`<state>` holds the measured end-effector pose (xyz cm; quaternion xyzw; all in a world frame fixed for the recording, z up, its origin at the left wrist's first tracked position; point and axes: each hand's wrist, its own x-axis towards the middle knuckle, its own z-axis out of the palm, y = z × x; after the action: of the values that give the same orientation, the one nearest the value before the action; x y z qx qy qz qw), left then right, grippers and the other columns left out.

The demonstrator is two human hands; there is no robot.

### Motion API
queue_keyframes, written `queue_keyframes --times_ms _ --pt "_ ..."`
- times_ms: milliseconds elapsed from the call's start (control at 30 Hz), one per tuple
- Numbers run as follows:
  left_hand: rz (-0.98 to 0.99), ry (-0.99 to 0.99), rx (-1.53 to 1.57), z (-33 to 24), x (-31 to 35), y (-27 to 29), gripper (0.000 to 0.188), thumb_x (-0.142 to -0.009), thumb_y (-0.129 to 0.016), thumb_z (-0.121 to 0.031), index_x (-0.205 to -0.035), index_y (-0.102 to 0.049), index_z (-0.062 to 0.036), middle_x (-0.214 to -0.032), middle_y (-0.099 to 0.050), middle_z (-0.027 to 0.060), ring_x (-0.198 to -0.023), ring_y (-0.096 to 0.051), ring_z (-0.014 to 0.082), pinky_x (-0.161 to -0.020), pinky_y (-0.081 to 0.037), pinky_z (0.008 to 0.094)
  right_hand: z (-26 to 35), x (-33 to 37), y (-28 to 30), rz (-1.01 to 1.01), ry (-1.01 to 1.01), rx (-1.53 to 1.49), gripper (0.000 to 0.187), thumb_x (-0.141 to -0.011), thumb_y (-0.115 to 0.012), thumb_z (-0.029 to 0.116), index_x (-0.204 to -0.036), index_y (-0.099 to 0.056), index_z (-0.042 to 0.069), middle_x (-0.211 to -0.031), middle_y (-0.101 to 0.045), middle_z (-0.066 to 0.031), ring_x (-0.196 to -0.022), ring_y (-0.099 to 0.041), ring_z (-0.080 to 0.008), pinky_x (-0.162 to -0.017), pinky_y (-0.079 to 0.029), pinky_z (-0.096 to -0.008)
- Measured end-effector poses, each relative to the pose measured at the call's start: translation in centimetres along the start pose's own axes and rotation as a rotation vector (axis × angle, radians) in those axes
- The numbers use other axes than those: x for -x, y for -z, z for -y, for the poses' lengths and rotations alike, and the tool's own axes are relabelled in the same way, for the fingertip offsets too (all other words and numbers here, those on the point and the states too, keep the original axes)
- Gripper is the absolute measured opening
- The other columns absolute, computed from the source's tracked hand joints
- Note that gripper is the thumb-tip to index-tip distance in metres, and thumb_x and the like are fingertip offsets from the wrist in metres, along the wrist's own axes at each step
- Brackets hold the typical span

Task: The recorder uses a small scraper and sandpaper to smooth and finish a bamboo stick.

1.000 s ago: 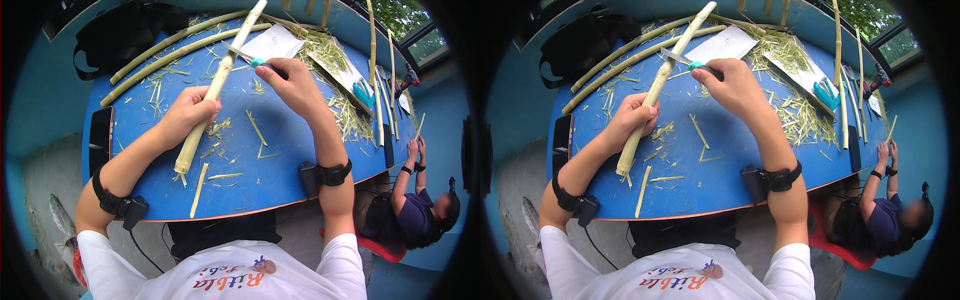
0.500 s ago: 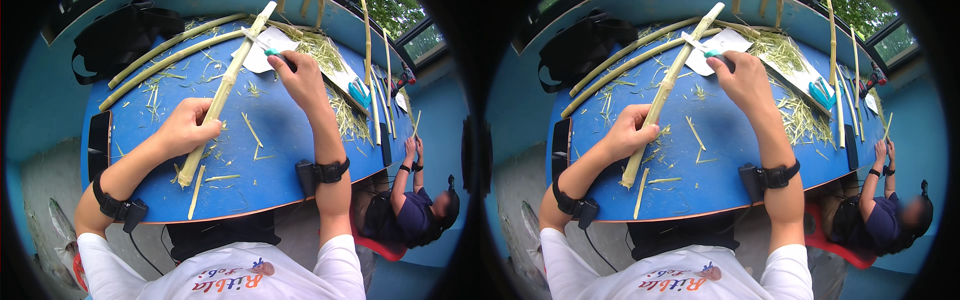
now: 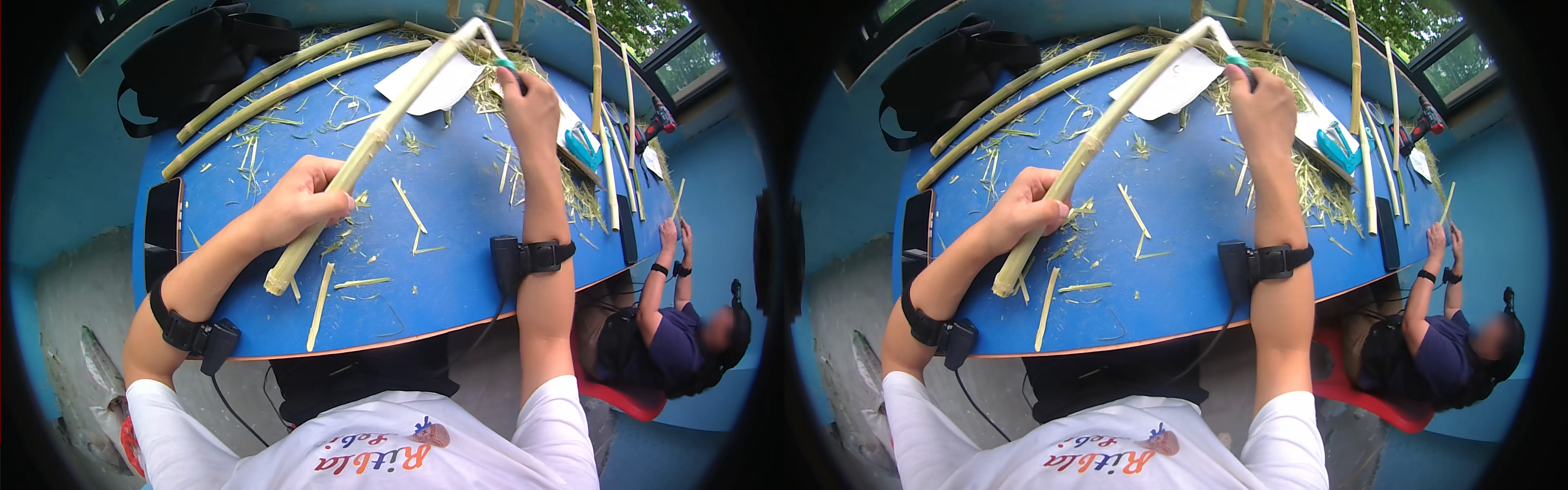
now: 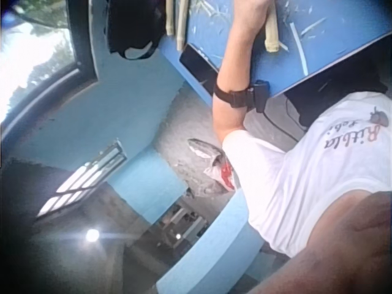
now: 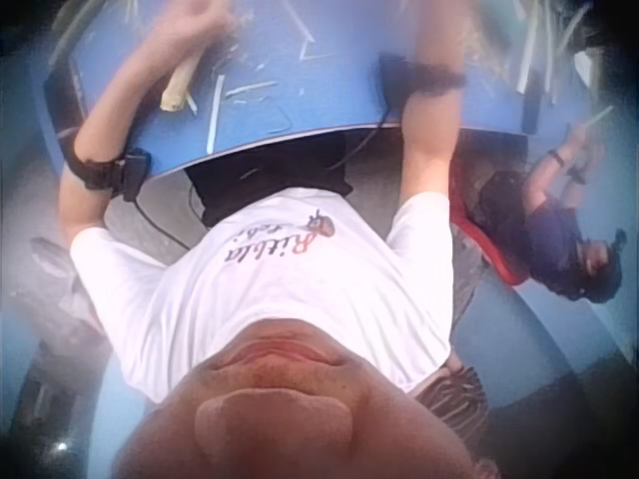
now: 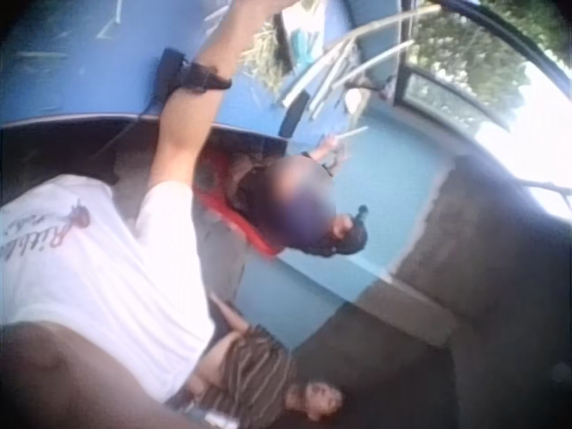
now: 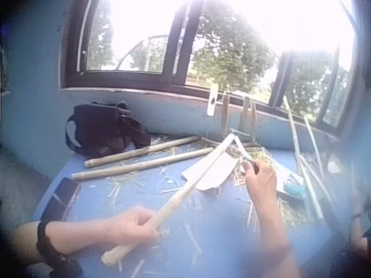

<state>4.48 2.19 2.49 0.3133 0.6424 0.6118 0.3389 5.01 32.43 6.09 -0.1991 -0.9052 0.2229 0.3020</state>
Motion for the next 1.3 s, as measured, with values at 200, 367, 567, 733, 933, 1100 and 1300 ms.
queue_keyframes --times_ms 200,367,567,733,933,1100,1300 --pt "-0.104 -0.046 0.059 0.2 -0.4 -0.5 0.017 -0.081 -0.058 -0.02 -0.078 -0.049 -0.0056 -0.058 -0.047 -0.0004 -0.046 -0.04 0.0056 -0.044 -0.033 0.0208 -0.9 0.1 0.1 0.054 -0.058 -0.058 0.047 -0.087 -0.059 0.045 -0.085 -0.068 -0.002 -0.074 -0.065 -0.0179 -0.074 -0.064 -0.0318 -0.072 -0.047 -0.0402" --pt "-0.193 -0.045 0.17 0.1 -0.7 -0.6 0.019 -0.082 -0.058 -0.013 -0.098 -0.053 -0.0032 -0.065 -0.05 -0.0005 -0.056 -0.047 0.0052 -0.051 -0.037 0.0186 -3.2 -0.7 0.2 0.294 -0.089 0.127 0.049 -0.082 -0.062 0.047 -0.086 -0.068 -0.002 -0.077 -0.067 -0.0184 -0.079 -0.065 -0.0324 -0.075 -0.048 -0.039" --pt "-0.222 -0.074 0.211 0.1 -0.8 -0.8 0.03 -0.092 -0.055 -0.024 -0.111 -0.047 -0.0018 -0.061 -0.041 -0.0032 -0.05 -0.036 0.0033 -0.047 -0.03 0.0183 -5.5 -1.2 0.4 0.577 -0.095 0.246 0.05 -0.076 -0.066 0.047 -0.093 -0.068 0.0 -0.084 -0.069 -0.0179 -0.086 -0.067 -0.0282 -0.079 -0.048 -0.038" --pt "-0.175 -0.077 0.232 0.3 -1.2 -0.7 0.029 -0.098 -0.049 -0.029 -0.108 -0.05 -0.0016 -0.059 -0.042 -0.0032 -0.049 -0.036 0.0034 -0.046 -0.031 0.0186 -4.6 -1.2 -0.1 0.241 -0.038 0.233 0.054 -0.079 -0.063 0.052 -0.087 -0.07 -0.001 -0.082 -0.068 -0.0148 -0.079 -0.066 -0.0265 -0.076 -0.049 -0.0383" --pt "-0.192 -0.038 0.23 0.7 -1.6 -1.2 0.023 -0.095 -0.053 -0.024 -0.102 -0.054 -0.0028 -0.066 -0.051 -0.0016 -0.054 -0.047 0.0037 -0.05 -0.04 0.0186 -1.8 -3.3 -3.0 0.5 -0.142 -0.164 0.056 -0.08 -0.062 0.05 -0.087 -0.066 -0.005 -0.076 -0.065 -0.0116 -0.063 -0.062 -0.0176 -0.056 -0.049 -0.0324" --pt "-0.171 -0.079 0.218 1.0 -2.2 -1.0 0.021 -0.093 -0.057 -0.022 -0.102 -0.053 -0.0031 -0.067 -0.05 -0.0019 -0.056 -0.046 0.0033 -0.049 -0.039 0.0183 -1.5 -4.4 -4.6 0.514 -0.291 -0.464 0.031 -0.075 -0.065 0.019 -0.094 -0.062 -0.005 -0.079 -0.062 -0.0093 -0.063 -0.063 -0.0149 -0.056 -0.054 -0.0276" --pt "-0.211 -0.072 0.303 1.2 -2.3 -0.7 0.029 -0.098 -0.049 -0.028 -0.105 -0.053 -0.0002 -0.063 -0.048 -0.0017 -0.05 -0.042 0.0036 -0.048 -0.037 0.0179 -0.1 -3.3 -3.4 0.185 -0.172 -0.585 0.027 -0.073 -0.062 0.01 -0.097 -0.062 -0.004 -0.087 -0.065 -0.0108 -0.077 -0.064 -0.0166 -0.068 -0.054 -0.0295"
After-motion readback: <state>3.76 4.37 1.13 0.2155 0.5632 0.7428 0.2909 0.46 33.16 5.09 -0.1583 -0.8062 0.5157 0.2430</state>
